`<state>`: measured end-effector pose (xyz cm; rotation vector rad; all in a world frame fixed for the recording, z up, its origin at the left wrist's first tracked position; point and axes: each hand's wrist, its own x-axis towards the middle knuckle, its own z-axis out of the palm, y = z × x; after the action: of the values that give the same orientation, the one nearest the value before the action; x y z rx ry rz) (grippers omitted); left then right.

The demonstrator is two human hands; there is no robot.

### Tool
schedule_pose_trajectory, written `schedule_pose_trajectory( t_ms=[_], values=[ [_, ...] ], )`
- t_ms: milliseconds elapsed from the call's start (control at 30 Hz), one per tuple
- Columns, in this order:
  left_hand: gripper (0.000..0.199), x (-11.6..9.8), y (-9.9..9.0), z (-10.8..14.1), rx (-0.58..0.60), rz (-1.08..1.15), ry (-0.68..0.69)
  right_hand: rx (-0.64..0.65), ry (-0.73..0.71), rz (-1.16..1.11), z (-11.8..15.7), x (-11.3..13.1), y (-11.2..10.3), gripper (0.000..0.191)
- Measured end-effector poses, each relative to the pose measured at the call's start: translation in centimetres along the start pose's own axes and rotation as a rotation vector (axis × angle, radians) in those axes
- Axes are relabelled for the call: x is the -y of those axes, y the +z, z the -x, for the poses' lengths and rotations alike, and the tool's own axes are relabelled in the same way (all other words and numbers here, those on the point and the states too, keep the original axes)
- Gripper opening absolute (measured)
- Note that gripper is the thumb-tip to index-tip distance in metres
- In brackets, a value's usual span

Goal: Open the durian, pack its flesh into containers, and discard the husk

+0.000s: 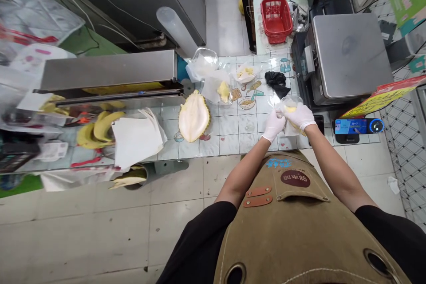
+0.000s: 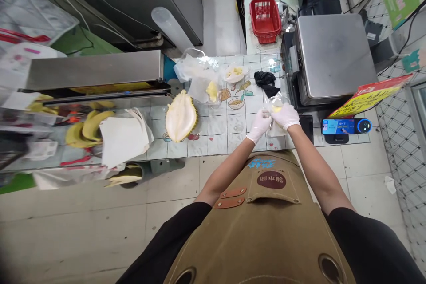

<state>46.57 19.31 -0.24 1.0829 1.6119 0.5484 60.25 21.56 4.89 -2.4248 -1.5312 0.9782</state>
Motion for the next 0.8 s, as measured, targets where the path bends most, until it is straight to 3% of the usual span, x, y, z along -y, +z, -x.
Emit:
schedule_pose_trajectory(
  t_ms=[100,267,400,633,800],
  values=[
    [0.031,-0.3,-0.5,0.4,0.022,-0.044,-0.006,-0.030,0.014,-0.005,-0.3,0.4,1.4,0.052],
    [0.018,-1.0,-1.8,1.1,-0.001,-0.197,0.076,-0.173,0.006,-0.069,0.2,0.7,3.1,0.051],
    [0.011,-1.2,-2.7,1.0,0.003,-0.234,0.076,-0.237,-0.072,-0.084,0.6,1.0,3.6,0.050],
    [0.005,-0.2,-3.9,0.0,0.018,-0.227,0.031,-0.140,-0.147,-0.086,0.3,1.4,5.1,0.050],
    [0.009,-0.2,-4.4,0.5,0.006,-0.236,0.080,-0.070,-0.266,0.078,1.7,0.6,4.3,0.040]
  ],
)
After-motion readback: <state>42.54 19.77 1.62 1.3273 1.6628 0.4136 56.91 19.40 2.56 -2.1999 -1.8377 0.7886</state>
